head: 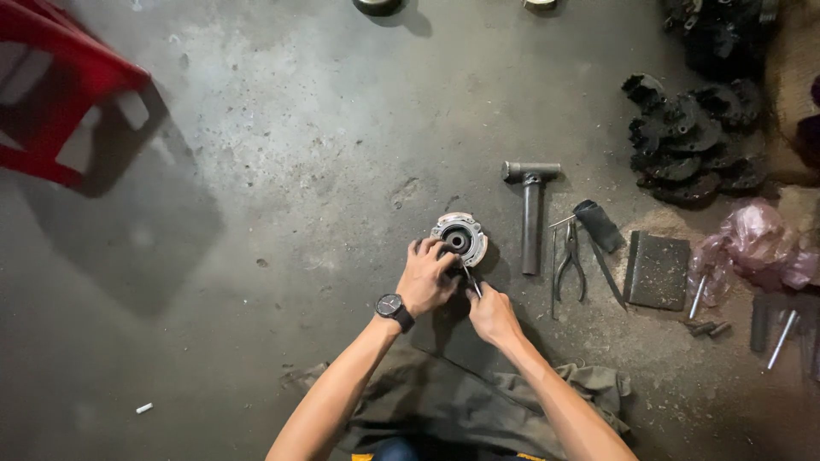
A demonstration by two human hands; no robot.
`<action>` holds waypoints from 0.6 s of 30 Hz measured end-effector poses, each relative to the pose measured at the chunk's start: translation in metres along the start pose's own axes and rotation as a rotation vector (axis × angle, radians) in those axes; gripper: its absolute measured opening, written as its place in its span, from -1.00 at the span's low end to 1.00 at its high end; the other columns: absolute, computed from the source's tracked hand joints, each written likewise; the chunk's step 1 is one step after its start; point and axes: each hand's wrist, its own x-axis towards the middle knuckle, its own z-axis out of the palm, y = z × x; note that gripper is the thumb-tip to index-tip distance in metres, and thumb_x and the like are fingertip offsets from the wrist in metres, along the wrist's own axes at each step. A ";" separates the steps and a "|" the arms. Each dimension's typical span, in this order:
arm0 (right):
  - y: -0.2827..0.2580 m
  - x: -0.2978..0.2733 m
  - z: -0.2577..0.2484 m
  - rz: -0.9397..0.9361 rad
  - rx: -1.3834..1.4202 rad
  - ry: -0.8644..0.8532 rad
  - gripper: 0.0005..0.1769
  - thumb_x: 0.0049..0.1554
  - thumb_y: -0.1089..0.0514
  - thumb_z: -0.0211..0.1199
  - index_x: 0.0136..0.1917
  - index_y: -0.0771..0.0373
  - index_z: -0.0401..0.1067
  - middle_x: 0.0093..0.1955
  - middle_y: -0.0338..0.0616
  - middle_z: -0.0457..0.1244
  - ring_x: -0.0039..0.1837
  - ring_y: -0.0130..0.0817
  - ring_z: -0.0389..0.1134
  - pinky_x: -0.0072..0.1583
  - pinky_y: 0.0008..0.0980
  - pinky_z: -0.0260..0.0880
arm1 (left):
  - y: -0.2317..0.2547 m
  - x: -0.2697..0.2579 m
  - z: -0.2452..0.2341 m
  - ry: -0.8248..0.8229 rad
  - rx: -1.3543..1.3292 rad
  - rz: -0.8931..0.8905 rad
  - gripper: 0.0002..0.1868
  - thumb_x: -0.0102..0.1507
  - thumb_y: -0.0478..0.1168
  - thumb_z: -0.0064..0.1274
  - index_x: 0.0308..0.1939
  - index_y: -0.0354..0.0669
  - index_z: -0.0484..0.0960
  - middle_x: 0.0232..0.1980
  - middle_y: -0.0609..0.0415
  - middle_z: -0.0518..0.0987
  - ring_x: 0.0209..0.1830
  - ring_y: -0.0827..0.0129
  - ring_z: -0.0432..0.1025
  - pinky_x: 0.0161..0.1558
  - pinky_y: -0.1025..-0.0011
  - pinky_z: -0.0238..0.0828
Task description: The person cleans a metal ring with a purple cloth, then uses pliers to remove a small component from a circular mechanical part. They then use a hammer to tap another mechanical part on the floor.
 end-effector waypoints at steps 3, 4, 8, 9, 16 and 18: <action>-0.001 -0.003 0.001 0.002 0.031 0.000 -0.65 0.23 0.01 0.11 0.02 0.38 0.44 -0.08 0.40 0.33 0.13 0.35 0.33 0.09 0.17 0.33 | -0.013 -0.014 0.020 0.051 -0.024 0.044 -0.61 0.03 -0.25 0.21 -0.06 -0.21 0.59 0.06 -0.12 0.51 0.21 -0.11 0.29 0.22 -0.15 0.07; -0.001 -0.004 0.000 0.006 0.030 -0.013 -0.64 0.23 0.00 0.12 0.02 0.38 0.45 -0.07 0.40 0.34 0.14 0.34 0.33 0.10 0.16 0.34 | -0.019 -0.019 0.029 0.032 -0.014 0.001 -0.66 0.06 -0.32 0.16 -0.06 -0.14 0.59 0.06 -0.05 0.52 0.26 -0.03 0.32 0.30 -0.09 0.10; -0.005 -0.006 -0.015 0.020 -0.066 -0.126 -0.61 0.24 -0.03 0.17 0.01 0.37 0.52 -0.06 0.41 0.34 0.15 0.29 0.35 0.15 0.12 0.35 | -0.031 -0.024 0.031 -0.036 0.039 -0.002 -0.68 0.11 -0.39 0.12 -0.06 -0.06 0.58 0.09 0.00 0.54 0.33 0.09 0.34 0.40 -0.09 0.09; -0.004 -0.008 -0.018 0.012 -0.066 -0.130 -0.61 0.24 -0.03 0.17 0.01 0.37 0.52 -0.06 0.41 0.34 0.15 0.29 0.35 0.15 0.12 0.35 | -0.034 -0.026 0.030 -0.032 0.046 -0.006 -0.68 0.11 -0.39 0.12 -0.06 -0.06 0.58 0.09 0.00 0.54 0.33 0.09 0.34 0.40 -0.09 0.09; 0.013 -0.003 -0.048 -0.031 -0.123 -0.338 -0.58 0.17 -0.06 0.27 0.06 0.35 0.56 -0.18 0.31 0.38 -0.01 0.16 0.44 0.06 -0.02 0.43 | -0.039 0.000 -0.025 -0.015 0.131 0.097 -0.53 -0.02 -0.39 0.10 0.00 -0.20 0.56 0.06 -0.14 0.51 0.21 -0.03 0.34 0.24 -0.09 0.18; 0.019 0.000 -0.047 -0.026 -0.095 -0.370 -0.56 0.18 -0.08 0.27 0.10 0.32 0.57 -0.23 0.28 0.40 -0.07 0.08 0.46 0.03 -0.08 0.45 | -0.069 0.009 -0.029 0.053 0.117 -0.014 -0.52 -0.04 -0.42 0.06 -0.01 -0.20 0.58 0.00 -0.15 0.50 0.11 -0.05 0.37 0.12 -0.01 0.28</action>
